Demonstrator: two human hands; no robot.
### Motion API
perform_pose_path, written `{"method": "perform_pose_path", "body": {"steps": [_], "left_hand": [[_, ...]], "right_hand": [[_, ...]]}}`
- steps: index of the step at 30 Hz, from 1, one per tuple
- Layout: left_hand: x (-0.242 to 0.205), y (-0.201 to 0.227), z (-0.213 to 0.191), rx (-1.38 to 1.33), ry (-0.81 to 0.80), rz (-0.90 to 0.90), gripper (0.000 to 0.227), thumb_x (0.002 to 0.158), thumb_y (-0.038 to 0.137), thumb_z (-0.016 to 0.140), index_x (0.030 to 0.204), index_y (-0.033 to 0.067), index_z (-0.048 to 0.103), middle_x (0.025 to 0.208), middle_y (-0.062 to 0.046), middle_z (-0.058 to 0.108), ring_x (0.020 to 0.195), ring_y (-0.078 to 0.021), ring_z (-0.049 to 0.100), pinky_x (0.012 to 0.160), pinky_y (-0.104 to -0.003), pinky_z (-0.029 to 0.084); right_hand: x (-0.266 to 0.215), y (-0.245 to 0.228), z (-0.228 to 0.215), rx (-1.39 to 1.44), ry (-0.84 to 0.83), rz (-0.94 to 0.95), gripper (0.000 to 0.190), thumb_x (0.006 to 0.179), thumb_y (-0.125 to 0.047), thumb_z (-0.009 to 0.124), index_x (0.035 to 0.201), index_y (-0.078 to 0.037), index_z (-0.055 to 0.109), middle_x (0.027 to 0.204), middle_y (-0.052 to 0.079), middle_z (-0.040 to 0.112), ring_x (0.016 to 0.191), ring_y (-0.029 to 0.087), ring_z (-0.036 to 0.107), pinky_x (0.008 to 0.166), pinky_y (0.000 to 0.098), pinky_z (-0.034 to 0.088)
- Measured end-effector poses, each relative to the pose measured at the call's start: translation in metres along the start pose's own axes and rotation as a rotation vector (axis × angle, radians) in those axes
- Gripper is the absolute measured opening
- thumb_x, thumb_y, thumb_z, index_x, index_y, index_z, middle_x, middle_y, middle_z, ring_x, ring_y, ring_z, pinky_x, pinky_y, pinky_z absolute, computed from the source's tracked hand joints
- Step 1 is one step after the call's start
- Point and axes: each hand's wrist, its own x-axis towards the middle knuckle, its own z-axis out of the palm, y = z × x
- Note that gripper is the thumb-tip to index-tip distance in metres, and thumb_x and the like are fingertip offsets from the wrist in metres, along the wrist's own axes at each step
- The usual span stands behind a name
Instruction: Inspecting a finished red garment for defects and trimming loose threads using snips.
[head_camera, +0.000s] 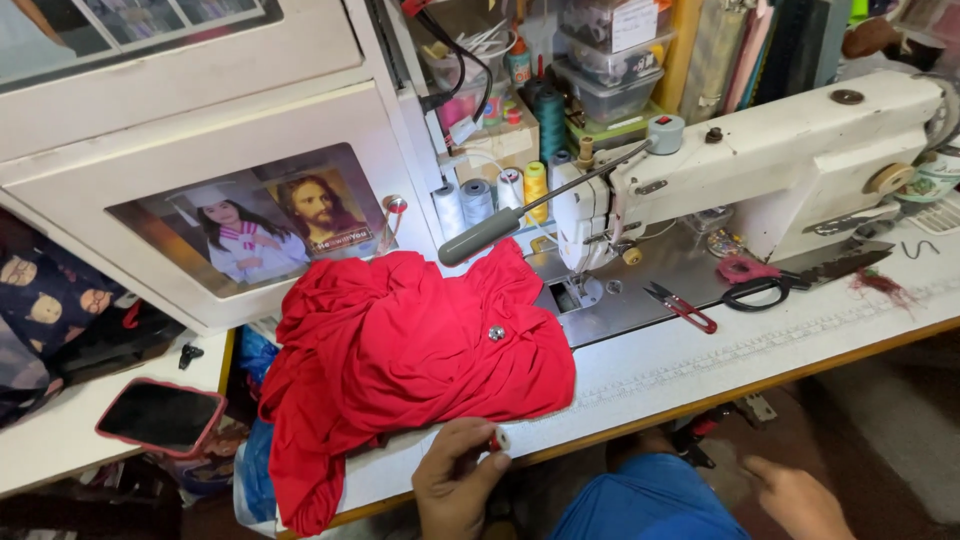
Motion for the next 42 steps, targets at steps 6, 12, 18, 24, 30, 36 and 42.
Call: {"method": "perform_pose_path", "body": {"steps": [6,12,18,24,30,36,42], "left_hand": [[0.015,0.016,0.022,0.2,-0.054,-0.039,0.026,0.078,-0.004,0.082,0.103,0.0013,0.077,0.098,-0.015,0.074,0.091,-0.0236,0.071,0.077,-0.03,0.058],[0.015,0.021,0.032,0.346,-0.093,0.011,0.021,0.081,0.001,0.081,0.102,0.0028,0.076,0.094,-0.013,0.074,0.083,-0.0212,0.07,0.074,-0.03,0.06],[0.003,0.027,0.047,0.432,-0.175,0.042,0.022,0.084,0.004,0.08,0.105,0.0043,0.075,0.097,-0.012,0.073,0.089,-0.023,0.073,0.076,-0.03,0.059],[-0.002,0.049,0.036,0.575,-0.185,0.162,0.017,0.09,0.005,0.075,0.106,0.0026,0.072,0.097,-0.014,0.071,0.085,-0.0234,0.072,0.079,-0.032,0.059],[-0.022,0.07,0.035,0.599,-0.267,0.093,0.014,0.088,0.005,0.076,0.101,0.0047,0.075,0.096,-0.01,0.073,0.086,-0.0215,0.074,0.08,-0.031,0.059],[-0.058,0.101,0.057,0.362,-0.395,0.138,0.017,0.092,0.006,0.077,0.107,0.0034,0.071,0.1,-0.018,0.071,0.087,-0.027,0.074,0.08,-0.036,0.061],[-0.064,0.107,0.045,0.523,-0.126,0.241,0.023,0.084,0.003,0.08,0.106,0.0067,0.074,0.095,-0.012,0.073,0.08,-0.0186,0.072,0.071,-0.025,0.058]], "right_hand": [[0.036,0.046,0.022,-0.273,-0.1,0.261,0.052,0.103,-0.034,0.046,0.151,-0.055,0.045,0.145,-0.015,0.071,0.126,0.007,0.076,0.104,0.0248,0.061],[-0.067,-0.035,-0.097,0.207,0.184,-0.276,0.053,0.097,-0.052,0.045,0.146,-0.035,0.057,0.147,-0.006,0.063,0.136,0.019,0.061,0.114,0.0389,0.049],[-0.101,-0.171,-0.065,1.108,-0.011,-1.17,0.059,0.098,-0.035,0.052,0.148,-0.004,0.05,0.156,0.01,0.054,0.142,0.023,0.054,0.12,0.0398,0.039],[-0.139,-0.217,-0.027,1.328,-0.802,-0.921,0.049,0.091,-0.043,0.065,0.118,-0.003,0.06,0.063,0.012,0.055,0.049,0.015,0.044,0.044,0.0265,0.033],[-0.19,-0.174,-0.086,0.351,-0.189,-1.323,0.026,0.103,-0.038,0.054,0.091,-0.02,0.067,0.074,-0.005,0.067,0.068,0.012,0.066,0.066,0.03,0.051],[-0.172,-0.182,-0.096,0.527,-0.03,-1.484,0.032,0.101,-0.034,0.054,0.09,-0.01,0.072,0.087,0.0,0.077,0.078,0.016,0.074,0.071,0.0297,0.056],[-0.244,-0.163,-0.116,0.267,-0.493,-1.235,0.041,0.102,-0.025,0.07,0.072,-0.014,0.044,0.07,-0.006,0.044,0.073,0.007,0.041,0.067,0.0297,0.039]]}}
